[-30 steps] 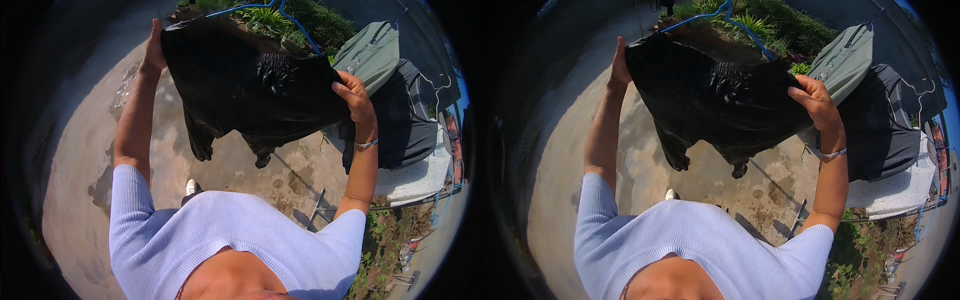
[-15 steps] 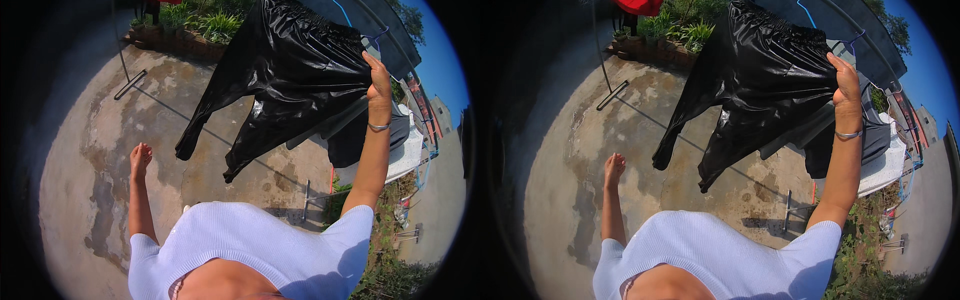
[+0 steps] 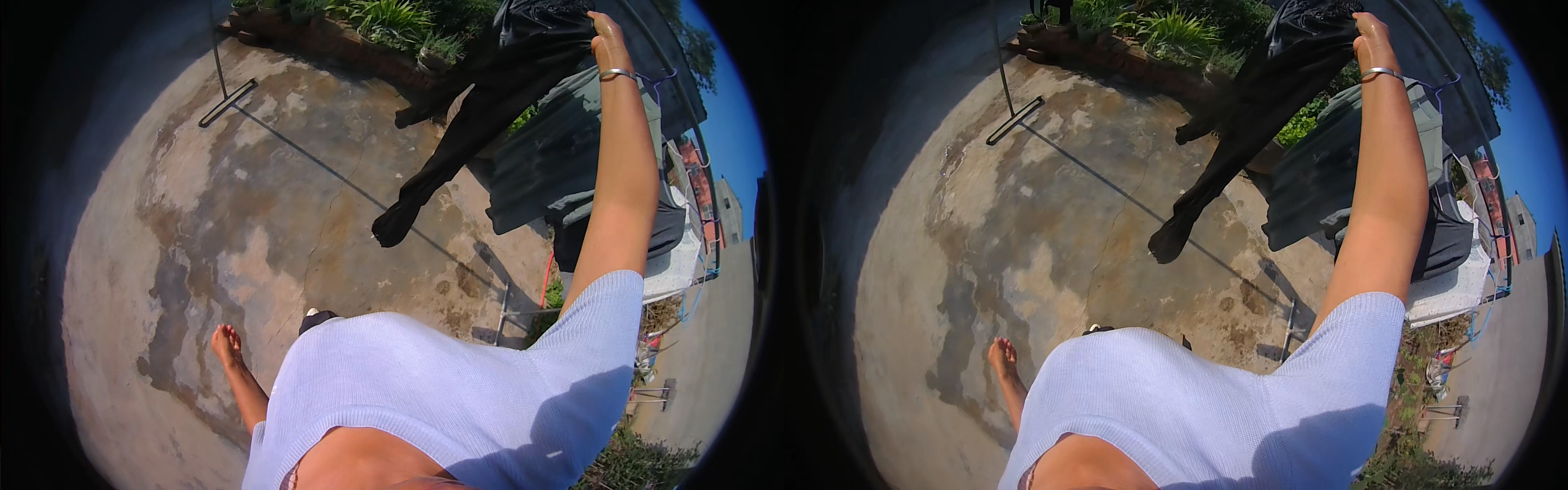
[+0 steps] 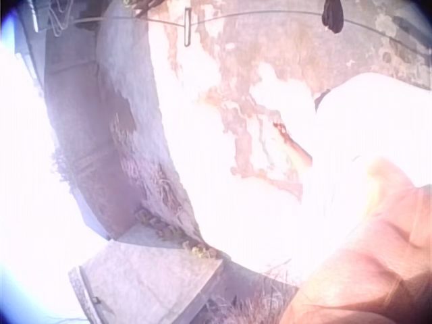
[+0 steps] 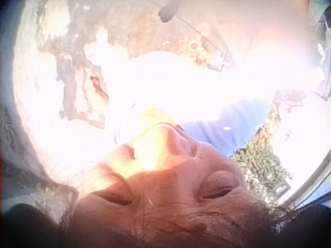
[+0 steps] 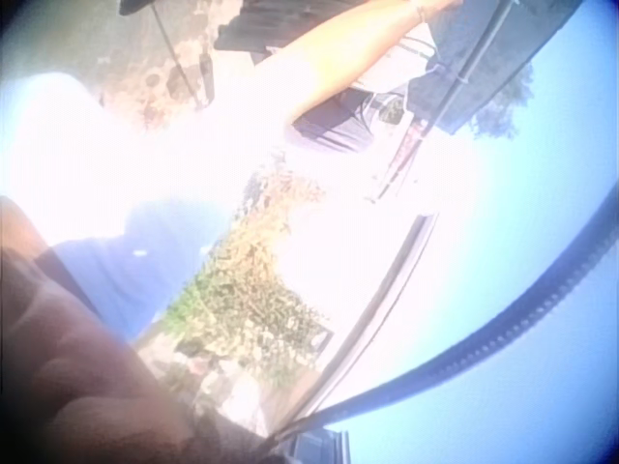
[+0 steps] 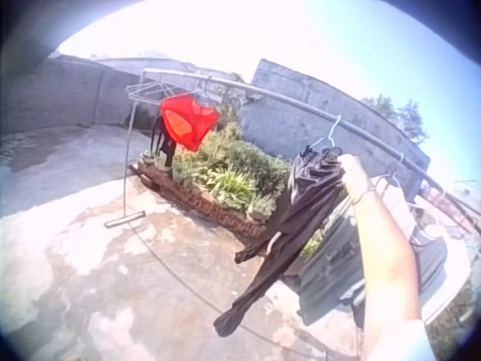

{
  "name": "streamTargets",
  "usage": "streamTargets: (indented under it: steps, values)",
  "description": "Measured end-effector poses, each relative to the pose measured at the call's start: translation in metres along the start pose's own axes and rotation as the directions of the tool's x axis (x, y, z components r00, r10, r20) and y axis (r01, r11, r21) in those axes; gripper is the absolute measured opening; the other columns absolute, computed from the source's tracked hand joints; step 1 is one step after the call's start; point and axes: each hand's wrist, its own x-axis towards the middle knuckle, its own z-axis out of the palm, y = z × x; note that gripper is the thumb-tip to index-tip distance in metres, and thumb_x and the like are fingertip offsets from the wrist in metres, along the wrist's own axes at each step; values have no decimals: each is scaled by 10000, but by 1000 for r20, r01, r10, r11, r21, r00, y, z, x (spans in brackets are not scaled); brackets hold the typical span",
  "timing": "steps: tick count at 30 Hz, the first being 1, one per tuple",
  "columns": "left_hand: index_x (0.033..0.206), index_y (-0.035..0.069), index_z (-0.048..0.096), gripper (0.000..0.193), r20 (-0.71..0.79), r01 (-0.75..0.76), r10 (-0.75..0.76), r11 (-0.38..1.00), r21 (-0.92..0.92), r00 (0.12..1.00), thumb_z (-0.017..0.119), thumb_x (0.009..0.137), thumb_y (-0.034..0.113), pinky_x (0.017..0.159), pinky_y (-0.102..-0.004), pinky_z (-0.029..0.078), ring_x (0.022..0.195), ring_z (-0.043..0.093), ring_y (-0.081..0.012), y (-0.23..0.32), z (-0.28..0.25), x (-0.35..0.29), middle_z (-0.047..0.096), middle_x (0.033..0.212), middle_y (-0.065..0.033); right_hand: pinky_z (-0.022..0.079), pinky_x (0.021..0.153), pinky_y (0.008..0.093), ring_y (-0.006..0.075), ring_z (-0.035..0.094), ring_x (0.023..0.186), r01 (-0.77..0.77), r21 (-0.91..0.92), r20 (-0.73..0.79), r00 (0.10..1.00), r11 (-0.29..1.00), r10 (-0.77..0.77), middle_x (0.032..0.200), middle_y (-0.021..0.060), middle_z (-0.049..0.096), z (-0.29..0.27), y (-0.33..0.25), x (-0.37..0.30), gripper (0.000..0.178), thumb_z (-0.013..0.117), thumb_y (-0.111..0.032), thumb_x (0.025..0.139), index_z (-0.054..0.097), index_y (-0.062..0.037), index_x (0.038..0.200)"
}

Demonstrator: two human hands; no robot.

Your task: The person hangs a black garment on a blue hanger and places it on a drying rack. They then walk to a washing station, retrieve a patterned cloth from a plastic bag, and wash it by hand in a metal basin filled with soapy water. The person scrubs and rinses the cloth before transferring it to a pink basin.

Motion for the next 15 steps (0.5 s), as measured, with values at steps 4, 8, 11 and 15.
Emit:
streamTargets:
  steps: [4,8,11,15]
  values:
    - [894,124,578,163,107,-41,36,998,37,994,560,910,286,493,-211,459,614,577,-97,6,13,6,622,770,-8,307,1017,527,407,338,1291,37,33,-47,998,999,-35,1385,289,349,11,24,-8,653,714,-182,770,416,100,1278]
    - [880,111,569,152,223,-19,5,998,60,975,560,908,261,479,-204,447,600,568,-96,13,34,18,619,757,-18,302,1008,508,374,347,1276,154,-110,222,967,982,-127,1350,252,395,-13,38,2,633,680,-327,815,457,52,1270]
    - [866,110,559,140,329,-15,-18,995,96,944,560,906,244,460,-201,434,583,561,-92,13,53,28,614,738,-21,301,343,249,79,376,390,16,-197,507,858,980,88,521,-22,428,11,15,-71,242,595,-271,890,560,-77,748]
    - [851,116,552,124,404,-5,-99,968,249,910,553,906,228,436,-196,415,559,550,-84,0,110,12,601,712,-14,487,558,295,169,591,637,509,-310,397,837,803,-378,805,99,636,-18,56,-149,391,645,-269,856,572,3,1128]
